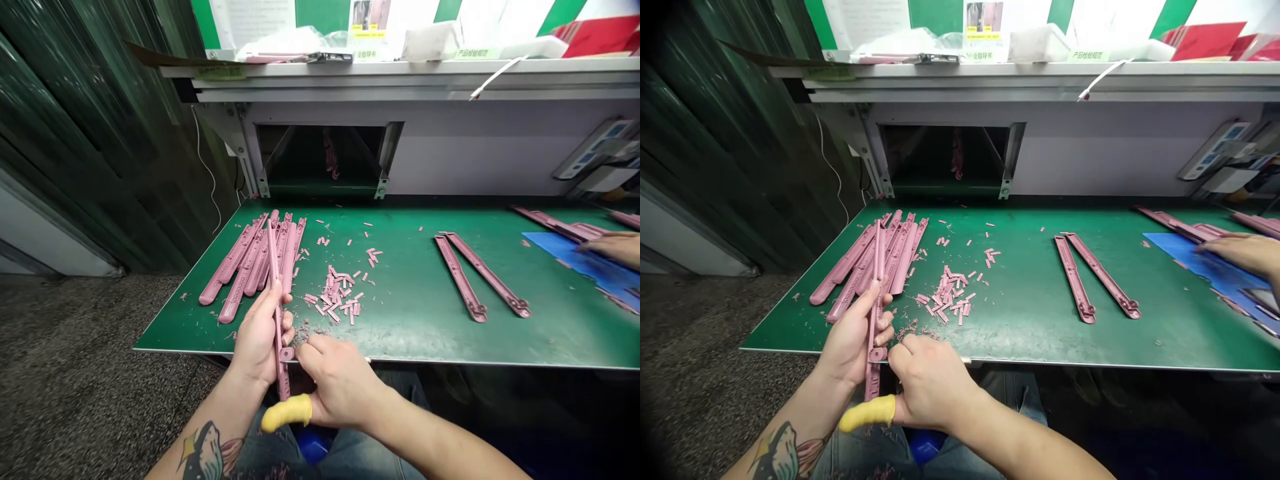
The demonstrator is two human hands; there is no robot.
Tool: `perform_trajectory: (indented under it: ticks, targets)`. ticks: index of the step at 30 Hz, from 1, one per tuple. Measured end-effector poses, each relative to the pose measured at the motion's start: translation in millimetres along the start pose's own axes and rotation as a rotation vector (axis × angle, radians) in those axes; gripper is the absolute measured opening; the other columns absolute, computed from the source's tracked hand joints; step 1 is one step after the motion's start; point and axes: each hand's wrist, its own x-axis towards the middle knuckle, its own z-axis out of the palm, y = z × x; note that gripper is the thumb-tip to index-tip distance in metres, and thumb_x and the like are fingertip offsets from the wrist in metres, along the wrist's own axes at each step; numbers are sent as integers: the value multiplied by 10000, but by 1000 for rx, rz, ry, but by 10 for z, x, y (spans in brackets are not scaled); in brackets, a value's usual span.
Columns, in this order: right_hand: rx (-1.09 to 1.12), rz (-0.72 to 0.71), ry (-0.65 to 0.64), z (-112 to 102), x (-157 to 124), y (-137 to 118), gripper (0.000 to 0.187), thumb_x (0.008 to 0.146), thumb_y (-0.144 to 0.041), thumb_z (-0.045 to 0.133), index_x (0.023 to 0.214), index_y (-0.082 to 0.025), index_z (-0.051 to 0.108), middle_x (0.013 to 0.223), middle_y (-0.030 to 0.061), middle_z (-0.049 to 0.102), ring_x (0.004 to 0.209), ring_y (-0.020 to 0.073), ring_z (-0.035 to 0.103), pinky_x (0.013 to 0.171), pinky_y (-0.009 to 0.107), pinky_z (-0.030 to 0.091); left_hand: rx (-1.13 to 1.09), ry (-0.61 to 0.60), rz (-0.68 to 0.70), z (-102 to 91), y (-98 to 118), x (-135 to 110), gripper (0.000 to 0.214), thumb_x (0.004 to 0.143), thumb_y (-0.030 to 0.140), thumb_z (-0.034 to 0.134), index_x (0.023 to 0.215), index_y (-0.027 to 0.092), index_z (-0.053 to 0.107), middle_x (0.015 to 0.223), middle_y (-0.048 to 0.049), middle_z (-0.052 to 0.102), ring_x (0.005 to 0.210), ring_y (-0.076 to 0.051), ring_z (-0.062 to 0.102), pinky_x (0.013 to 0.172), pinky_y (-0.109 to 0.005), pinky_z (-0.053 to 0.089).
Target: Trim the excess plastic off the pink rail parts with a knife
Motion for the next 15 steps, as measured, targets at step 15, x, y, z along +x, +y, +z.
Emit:
perform_trajectory:
  ticks: [15]
  targets:
    - [211, -40, 13, -151, -53, 84, 641, 804, -777, 405, 821, -163, 589, 676, 19, 534, 578, 136, 474, 506, 254, 308, -281, -223, -87, -60, 77, 33, 282, 957, 340, 431, 1125, 156, 563, 738, 17, 583, 376, -23, 435, 276, -110, 341]
